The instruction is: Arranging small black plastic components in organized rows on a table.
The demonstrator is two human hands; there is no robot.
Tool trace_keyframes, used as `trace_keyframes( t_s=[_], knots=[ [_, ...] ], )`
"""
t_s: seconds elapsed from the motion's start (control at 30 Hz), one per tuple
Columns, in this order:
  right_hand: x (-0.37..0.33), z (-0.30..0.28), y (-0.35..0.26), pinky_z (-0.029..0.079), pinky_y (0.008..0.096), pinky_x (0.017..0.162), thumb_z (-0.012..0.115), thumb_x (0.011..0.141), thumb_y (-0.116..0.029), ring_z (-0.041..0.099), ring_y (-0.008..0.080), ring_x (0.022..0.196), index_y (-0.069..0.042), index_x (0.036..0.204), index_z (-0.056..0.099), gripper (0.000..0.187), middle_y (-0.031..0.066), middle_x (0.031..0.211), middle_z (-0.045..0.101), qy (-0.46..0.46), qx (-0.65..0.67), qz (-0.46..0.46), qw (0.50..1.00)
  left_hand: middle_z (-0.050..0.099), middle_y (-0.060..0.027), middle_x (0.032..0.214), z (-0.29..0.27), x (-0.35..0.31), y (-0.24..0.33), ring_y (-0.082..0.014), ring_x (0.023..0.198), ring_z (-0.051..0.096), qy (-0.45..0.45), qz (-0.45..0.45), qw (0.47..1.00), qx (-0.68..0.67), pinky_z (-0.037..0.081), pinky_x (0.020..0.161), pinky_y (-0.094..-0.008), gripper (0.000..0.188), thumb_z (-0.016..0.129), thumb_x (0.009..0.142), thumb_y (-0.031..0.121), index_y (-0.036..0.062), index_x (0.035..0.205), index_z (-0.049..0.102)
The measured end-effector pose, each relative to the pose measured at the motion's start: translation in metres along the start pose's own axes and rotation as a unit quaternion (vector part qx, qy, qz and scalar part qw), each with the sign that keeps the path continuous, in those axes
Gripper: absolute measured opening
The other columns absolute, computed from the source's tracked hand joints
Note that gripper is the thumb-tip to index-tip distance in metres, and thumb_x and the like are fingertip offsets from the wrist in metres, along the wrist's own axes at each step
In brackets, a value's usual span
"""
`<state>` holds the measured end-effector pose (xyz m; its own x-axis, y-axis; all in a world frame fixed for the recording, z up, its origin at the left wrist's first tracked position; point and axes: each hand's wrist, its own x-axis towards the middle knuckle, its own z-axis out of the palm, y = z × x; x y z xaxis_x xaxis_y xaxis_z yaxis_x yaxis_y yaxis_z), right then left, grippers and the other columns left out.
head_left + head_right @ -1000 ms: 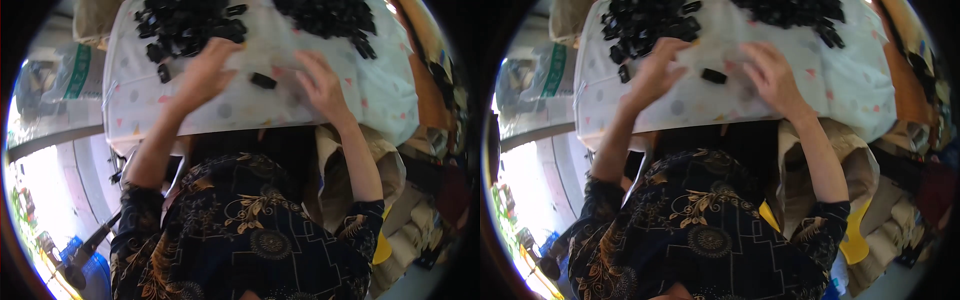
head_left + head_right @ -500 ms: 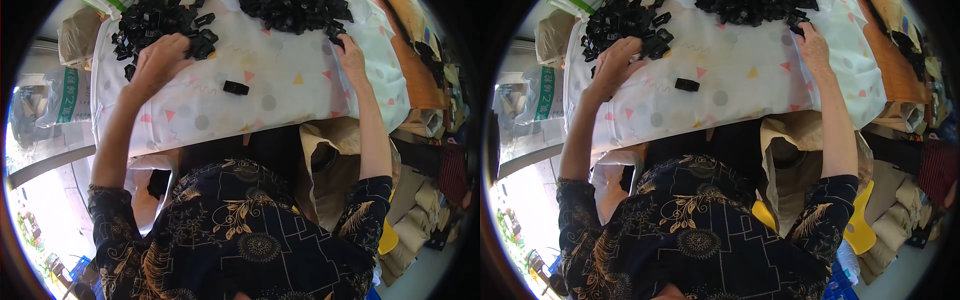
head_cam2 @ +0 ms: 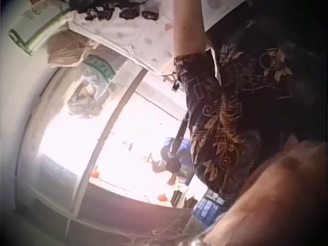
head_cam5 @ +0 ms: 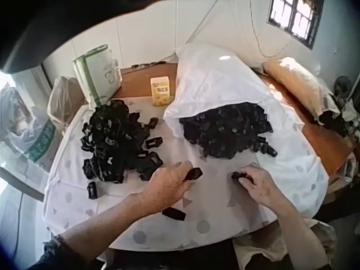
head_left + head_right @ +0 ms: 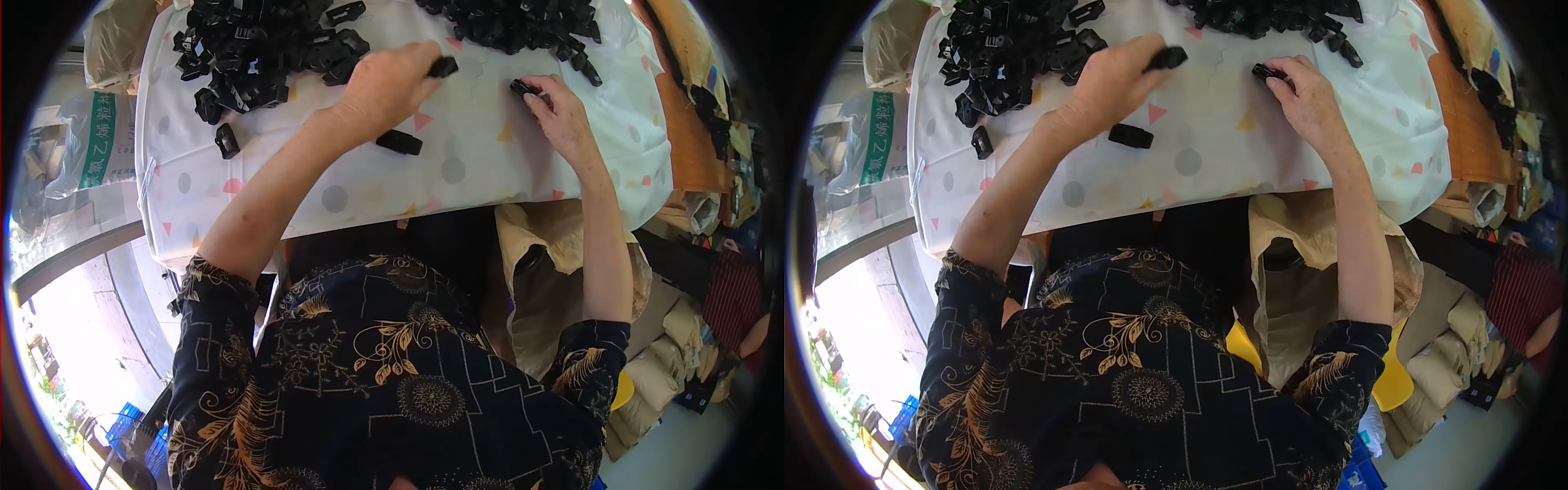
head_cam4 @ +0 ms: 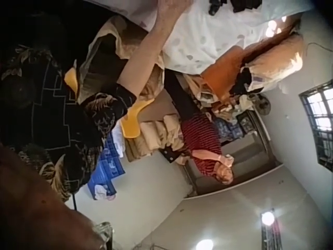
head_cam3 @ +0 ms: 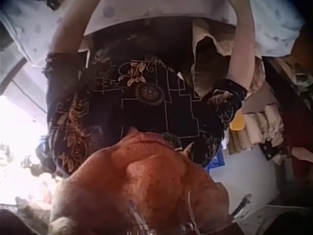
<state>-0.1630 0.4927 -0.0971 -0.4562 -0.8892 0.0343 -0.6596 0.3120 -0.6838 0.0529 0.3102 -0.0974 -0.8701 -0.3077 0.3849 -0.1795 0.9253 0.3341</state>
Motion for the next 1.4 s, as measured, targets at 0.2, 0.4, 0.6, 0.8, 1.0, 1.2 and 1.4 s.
trace_keyframes(
  t_s=[0.2, 0.4, 0.6, 0.8, 1.0, 1.2, 1.4],
  knots=[
    [0.005, 0.013, -0.043, 0.048, 0.0286, 0.082, 0.066, 0.091, -0.011, 0.059, 0.0184, 0.093, -0.004, 0.124, 0.061, 0.034, 0.0055, 0.116, 0.059, 0.091, -0.272, -0.278, 0.917, 0.069, -0.0042, 0.099, -0.021, -0.004, -0.011, -0.0116, 0.09, 0.067, -0.141, -0.202, 0.837, -0.488, 0.052, 0.071, -0.0272, 0.023, 0.061, 0.096, 0.015, -0.0005, 0.113, 0.059],
    [0.012, 0.036, -0.085, 0.047, 0.0217, 0.08, 0.069, 0.093, -0.016, 0.058, 0.0069, 0.092, -0.004, 0.126, 0.062, 0.036, 0.0002, 0.108, 0.065, -0.058, 0.212, -0.078, 0.972, 0.068, -0.0094, 0.095, -0.017, -0.006, 0.007, -0.0138, 0.082, 0.068, -0.098, -0.225, 0.783, -0.572, 0.057, 0.073, -0.0275, 0.025, 0.062, 0.095, 0.014, -0.0045, 0.112, 0.06],
    [0.011, 0.048, -0.087, 0.048, 0.0218, 0.08, 0.071, 0.09, -0.01, 0.061, 0.0067, 0.088, -0.004, 0.121, 0.065, 0.032, 0.001, 0.104, 0.068, -0.001, 0.301, -0.021, 0.953, 0.069, -0.0086, 0.097, -0.025, -0.013, 0.012, -0.0148, 0.088, 0.069, -0.052, -0.27, 0.713, -0.645, 0.056, 0.072, -0.0274, 0.029, 0.063, 0.096, 0.017, -0.0045, 0.115, 0.061],
    [0.004, 0.058, -0.088, 0.052, 0.0236, 0.078, 0.07, 0.09, -0.007, 0.063, 0.0081, 0.085, -0.001, 0.113, 0.065, 0.024, 0.0034, 0.099, 0.068, 0.014, 0.166, -0.137, 0.976, 0.07, -0.0039, 0.098, -0.035, -0.027, -0.015, -0.0116, 0.086, 0.068, 0.092, -0.294, 0.749, -0.586, 0.049, 0.075, -0.0244, 0.025, 0.066, 0.094, 0.018, -0.0013, 0.11, 0.065],
    [0.025, 0.062, -0.087, 0.054, 0.0267, 0.08, 0.071, 0.089, -0.006, 0.065, 0.0134, 0.094, -0.004, 0.113, 0.062, 0.026, 0.0042, 0.106, 0.067, 0.05, 0.149, -0.093, 0.983, 0.069, -0.0081, 0.088, -0.039, -0.031, 0.016, -0.016, 0.078, 0.067, -0.042, -0.206, 0.92, -0.331, 0.051, 0.064, -0.0317, 0.02, 0.072, 0.086, 0.016, 0.0072, 0.103, 0.064],
    [0.007, -0.002, -0.036, 0.05, 0.034, 0.077, 0.068, 0.085, -0.001, 0.061, 0.0285, 0.09, -0.004, 0.114, 0.063, 0.03, 0.0078, 0.114, 0.061, 0.095, -0.204, -0.219, 0.949, 0.06, -0.0069, 0.093, -0.018, -0.021, 0.025, -0.0302, 0.083, 0.067, -0.107, 0.014, 0.994, 0.009, 0.053, 0.064, -0.0417, 0.024, 0.071, 0.08, 0.012, 0.0087, 0.099, 0.057],
    [-0.012, 0.002, -0.014, 0.05, 0.0312, 0.072, 0.064, 0.088, 0.001, 0.06, 0.0263, 0.083, -0.002, 0.112, 0.065, 0.024, 0.0083, 0.102, 0.063, 0.058, -0.114, -0.151, 0.98, 0.059, -0.0085, 0.103, -0.019, -0.028, 0.027, -0.0318, 0.09, 0.066, -0.095, -0.069, 0.99, -0.073, 0.052, 0.071, -0.0442, 0.033, 0.074, 0.08, 0.019, 0.0097, 0.107, 0.057]
  ],
)
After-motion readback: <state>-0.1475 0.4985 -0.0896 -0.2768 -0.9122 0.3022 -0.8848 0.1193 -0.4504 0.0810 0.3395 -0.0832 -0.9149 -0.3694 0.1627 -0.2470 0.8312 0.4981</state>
